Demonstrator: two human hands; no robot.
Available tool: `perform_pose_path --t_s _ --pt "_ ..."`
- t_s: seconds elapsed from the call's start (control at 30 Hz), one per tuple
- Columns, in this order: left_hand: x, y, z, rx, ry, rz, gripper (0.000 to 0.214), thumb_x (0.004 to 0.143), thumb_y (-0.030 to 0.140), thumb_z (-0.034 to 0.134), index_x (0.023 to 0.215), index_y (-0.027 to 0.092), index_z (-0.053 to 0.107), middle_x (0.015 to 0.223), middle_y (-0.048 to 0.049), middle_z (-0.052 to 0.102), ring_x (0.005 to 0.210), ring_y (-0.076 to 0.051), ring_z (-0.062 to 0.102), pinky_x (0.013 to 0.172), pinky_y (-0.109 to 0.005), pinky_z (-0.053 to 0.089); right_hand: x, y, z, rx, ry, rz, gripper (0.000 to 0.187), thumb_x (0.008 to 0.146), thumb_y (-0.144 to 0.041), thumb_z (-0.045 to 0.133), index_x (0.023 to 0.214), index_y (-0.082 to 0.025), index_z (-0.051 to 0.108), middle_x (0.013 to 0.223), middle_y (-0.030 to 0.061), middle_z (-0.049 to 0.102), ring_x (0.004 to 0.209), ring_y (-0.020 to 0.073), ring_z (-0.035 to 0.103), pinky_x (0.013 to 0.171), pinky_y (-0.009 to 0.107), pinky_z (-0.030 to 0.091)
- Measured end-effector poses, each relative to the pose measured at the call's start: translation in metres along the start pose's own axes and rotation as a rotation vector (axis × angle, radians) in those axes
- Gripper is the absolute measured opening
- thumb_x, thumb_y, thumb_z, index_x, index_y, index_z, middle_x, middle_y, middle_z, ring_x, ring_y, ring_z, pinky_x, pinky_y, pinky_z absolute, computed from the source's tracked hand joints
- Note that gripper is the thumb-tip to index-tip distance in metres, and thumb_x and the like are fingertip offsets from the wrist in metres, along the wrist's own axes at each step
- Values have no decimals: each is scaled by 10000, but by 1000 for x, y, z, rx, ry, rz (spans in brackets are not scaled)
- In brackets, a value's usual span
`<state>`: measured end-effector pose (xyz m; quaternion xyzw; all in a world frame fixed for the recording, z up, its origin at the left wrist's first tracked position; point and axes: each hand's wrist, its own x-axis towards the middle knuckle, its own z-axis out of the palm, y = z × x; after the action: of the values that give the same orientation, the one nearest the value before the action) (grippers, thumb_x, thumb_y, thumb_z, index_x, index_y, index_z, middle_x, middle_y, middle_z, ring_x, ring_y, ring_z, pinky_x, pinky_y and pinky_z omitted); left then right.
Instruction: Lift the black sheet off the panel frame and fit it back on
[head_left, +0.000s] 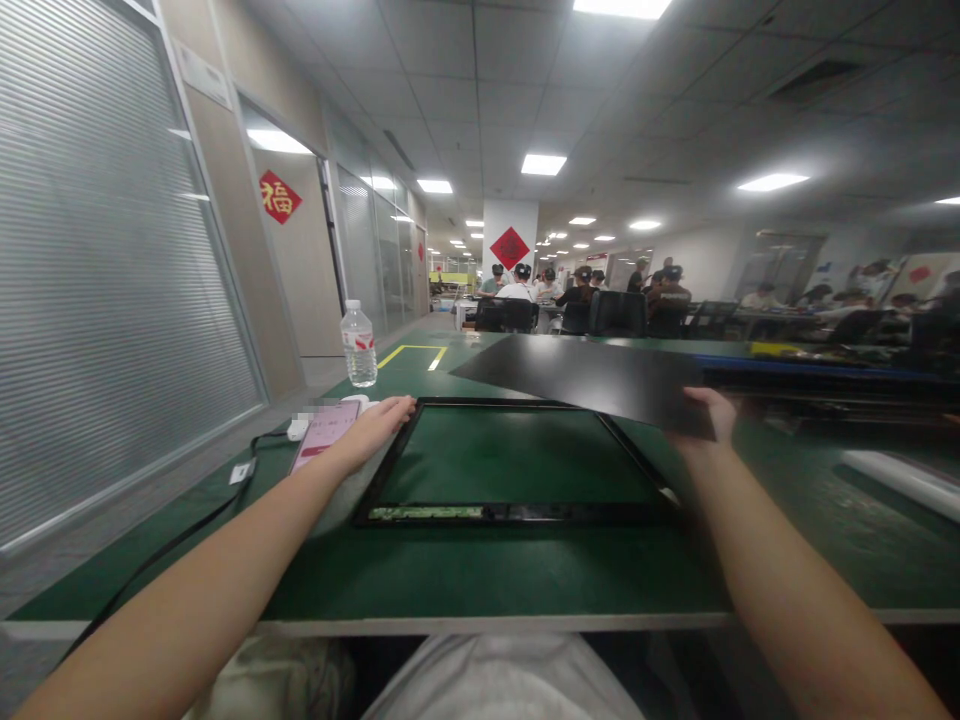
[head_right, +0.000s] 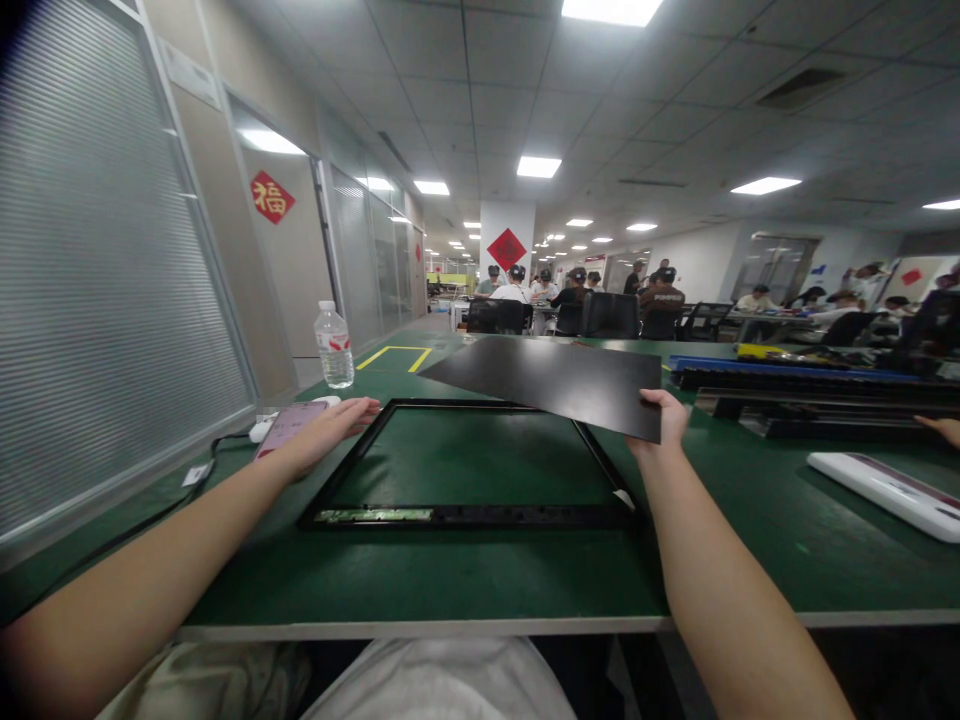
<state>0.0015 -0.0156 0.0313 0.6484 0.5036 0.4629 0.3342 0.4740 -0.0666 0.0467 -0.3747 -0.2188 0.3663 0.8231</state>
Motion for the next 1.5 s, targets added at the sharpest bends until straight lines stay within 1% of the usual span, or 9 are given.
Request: perform_pose_path --t_s 0.23,0.37,0.57,0.7,0.77,0.9,1.07,1.23,1.5 --pt "-3 9 0 -482 -132 -212 330 786 387 701 1018 152 676 948 -115 762 849 -221 725 804 -353 574 -7 0 1 -112 -108 -60 135 629 -155 571 739 -222 608 682 40 653 841 273 679 782 417 593" --pt "-7 16 0 -502 -118 -171 338 635 231 811 951 166 709 950 -84 775 866 -217 728 788 -306 574 -13 -1 3 -135 -167 42 155 660 -182 595 805 -214 638 740 51 685 851 279 688 804 435 590" --pt "-5 15 -6 -454 -130 -141 381 600 295 822 957 204 727 966 -47 779 835 -238 733 699 -313 585 -21 0 9 -213 -132 296 195 686 -151 609 864 -217 654 671 39 692 783 276 709 741 433 603" --pt "-3 12 -8 -443 -106 -94 434 587 293 831 989 178 713 977 -64 773 884 -252 730 768 -332 576 -24 3 7 -252 -326 416 275 694 -134 613 955 -204 668 771 51 731 771 263 716 747 438 598" --pt "-4 12 -7 -439 -87 -70 458 588 283 832 1014 178 700 1003 -67 766 913 -255 725 817 -352 569 -24 6 5 -260 -401 412 323 682 -115 614 990 -196 665 819 55 741 761 253 718 756 442 594" --pt "-6 13 -3 -444 -74 -28 472 586 242 825 1027 186 665 1015 -55 755 946 -243 712 879 -364 552 -21 9 5 -338 -407 364 369 657 -71 630 1005 -189 657 839 62 746 720 246 718 741 430 590" --pt "-7 13 -1 -453 -31 -50 474 553 180 784 983 204 588 918 -16 747 869 -239 723 808 -376 571 -23 13 8 -351 -434 256 379 647 -56 676 999 -195 654 848 49 746 761 238 721 732 379 586" --pt "-8 11 -2 -423 18 -21 496 561 242 781 987 231 526 881 5 742 799 -254 727 736 -405 578 -30 16 12 -295 -479 222 395 643 -36 709 991 -213 648 870 29 744 858 229 717 808 380 571" --pt "-10 11 0 -386 -5 59 493 581 292 806 988 236 534 900 6 746 928 -252 711 863 -412 555 -27 23 9 -288 -490 149 441 656 -30 710 1040 -239 656 950 9 748 890 199 709 860 372 553"
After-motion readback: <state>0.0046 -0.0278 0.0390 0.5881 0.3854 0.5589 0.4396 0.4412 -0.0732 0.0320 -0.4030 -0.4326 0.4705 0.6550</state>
